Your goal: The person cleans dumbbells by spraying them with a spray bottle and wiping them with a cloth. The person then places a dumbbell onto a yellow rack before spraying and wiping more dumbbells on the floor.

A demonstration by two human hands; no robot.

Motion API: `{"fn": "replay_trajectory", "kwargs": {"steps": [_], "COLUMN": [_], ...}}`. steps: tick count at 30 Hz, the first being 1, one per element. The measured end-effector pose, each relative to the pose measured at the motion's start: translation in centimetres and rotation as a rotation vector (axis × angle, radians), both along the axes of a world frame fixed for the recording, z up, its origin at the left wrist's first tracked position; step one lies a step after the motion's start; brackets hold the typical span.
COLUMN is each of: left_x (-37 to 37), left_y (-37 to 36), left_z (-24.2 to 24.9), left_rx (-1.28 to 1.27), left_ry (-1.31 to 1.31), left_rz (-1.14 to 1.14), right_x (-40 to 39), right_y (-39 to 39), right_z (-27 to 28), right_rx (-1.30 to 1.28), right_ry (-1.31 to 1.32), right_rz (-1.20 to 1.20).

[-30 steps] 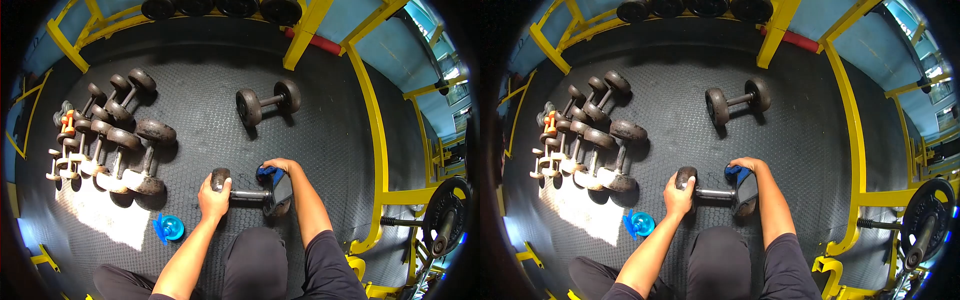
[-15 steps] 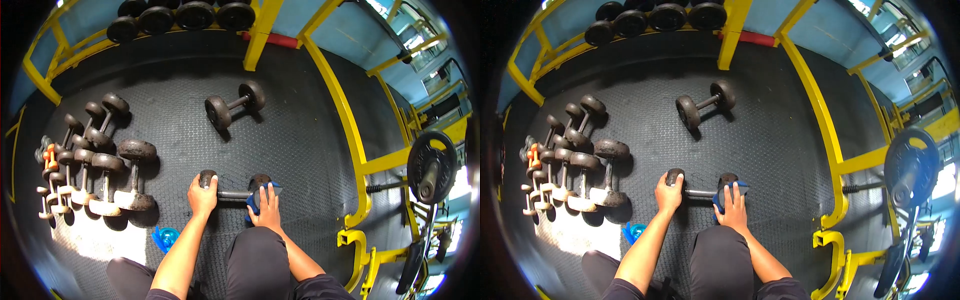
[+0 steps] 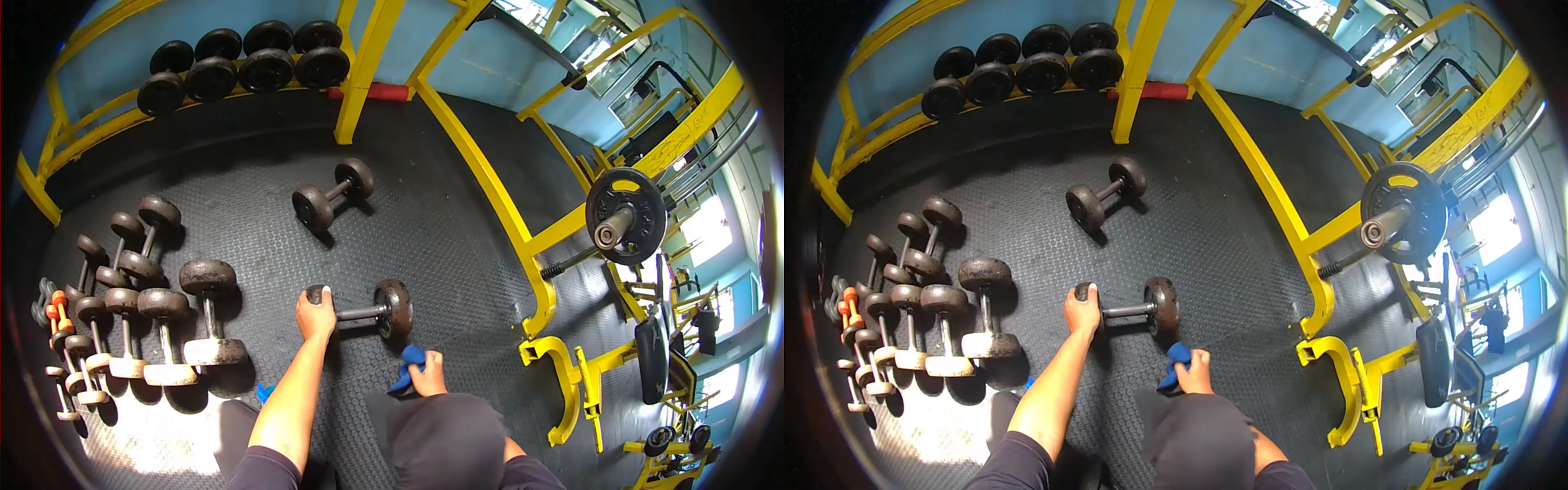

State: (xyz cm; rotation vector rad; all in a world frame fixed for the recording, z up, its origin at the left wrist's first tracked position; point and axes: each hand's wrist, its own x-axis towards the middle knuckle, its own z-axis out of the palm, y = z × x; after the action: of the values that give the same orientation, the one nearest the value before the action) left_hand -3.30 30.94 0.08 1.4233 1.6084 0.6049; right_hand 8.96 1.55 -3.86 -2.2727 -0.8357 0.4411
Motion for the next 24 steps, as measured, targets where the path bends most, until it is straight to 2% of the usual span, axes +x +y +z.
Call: {"fn": "replay_trajectory", "kwargs": {"steps": [1, 2, 3, 5, 7, 8, 9, 11, 12, 13, 15, 17, 18, 19, 21, 23, 24], "left_x": [0.0, 0.0, 0.0, -0.4, -1.0, -1.2, -1.7, -2.4, -2.8, -3.1, -2.9, -3.2, -3.0, -2.9, -2.7, -2.3, -2.1], "left_y": [0.1, 0.2, 0.2, 0.1, 0.6, 0.6, 0.7, 0.2, -0.2, -0.7, -0.9, -0.9, -0.9, -0.9, -0.5, -0.4, -0.4], "left_z": [-0.9, -2.0, -2.8, -4.6, -6.2, -6.8, -7.3, -4.9, -5.3, -4.5, -5.6, -5.1, -5.1, -5.0, -4.5, -3.9, -3.4], "left_rx": [-0.002, -0.002, -0.001, 0.020, -0.248, -0.340, -0.397, -0.472, -0.471, -0.433, -0.471, -0.479, -0.446, -0.411, -0.377, -0.352, -0.333], "left_ry": [0.010, -0.087, -0.184, -0.145, -0.644, -0.793, -0.872, -0.977, -1.018, -0.994, -0.829, -0.910, -0.851, -0.793, -0.798, -0.675, -0.630], "left_rz": [0.000, 0.039, 0.082, 0.073, 0.244, 0.318, 0.313, 0.300, 0.274, 0.244, 0.342, 0.229, 0.246, 0.263, 0.198, 0.273, 0.300], "right_x": [0.2, -0.6, -1.5, -2.7, -3.7, -4.4, -4.7, -5.1, -5.2, -5.0, -3.8, -2.3, -0.9, 0.2, 0.4, 0.6, -0.2], "right_y": [0.8, 2.1, 3.8, 6.7, 10.1, 11.8, 14.2, 18.1, 20.0, 21.9, 25.5, 29.5, 31.8, 34.0, 35.0, 34.8, 33.4], "right_z": [-0.1, 1.4, 4.1, 7.2, 8.0, 8.3, 8.9, 7.1, 6.5, 6.0, 4.3, 1.6, 3.1, 1.5, 0.2, 0.4, 3.1], "right_rx": [-0.008, 0.194, 0.304, 0.385, 0.418, 0.396, 0.404, 0.260, 0.256, 0.250, 0.242, 0.217, -0.139, -0.340, -0.233, -0.301, -0.236], "right_ry": [0.217, 0.391, 0.474, 0.598, 0.391, 0.394, 0.291, 0.064, 0.048, 0.032, 0.107, 0.212, 0.673, 0.646, 0.834, 0.749, 0.662], "right_rz": [-0.167, -0.246, -0.187, -0.036, 0.202, 0.276, 0.454, 0.692, 0.703, 0.717, 0.699, 0.692, 0.667, 0.650, 0.514, 0.664, 0.619]}}
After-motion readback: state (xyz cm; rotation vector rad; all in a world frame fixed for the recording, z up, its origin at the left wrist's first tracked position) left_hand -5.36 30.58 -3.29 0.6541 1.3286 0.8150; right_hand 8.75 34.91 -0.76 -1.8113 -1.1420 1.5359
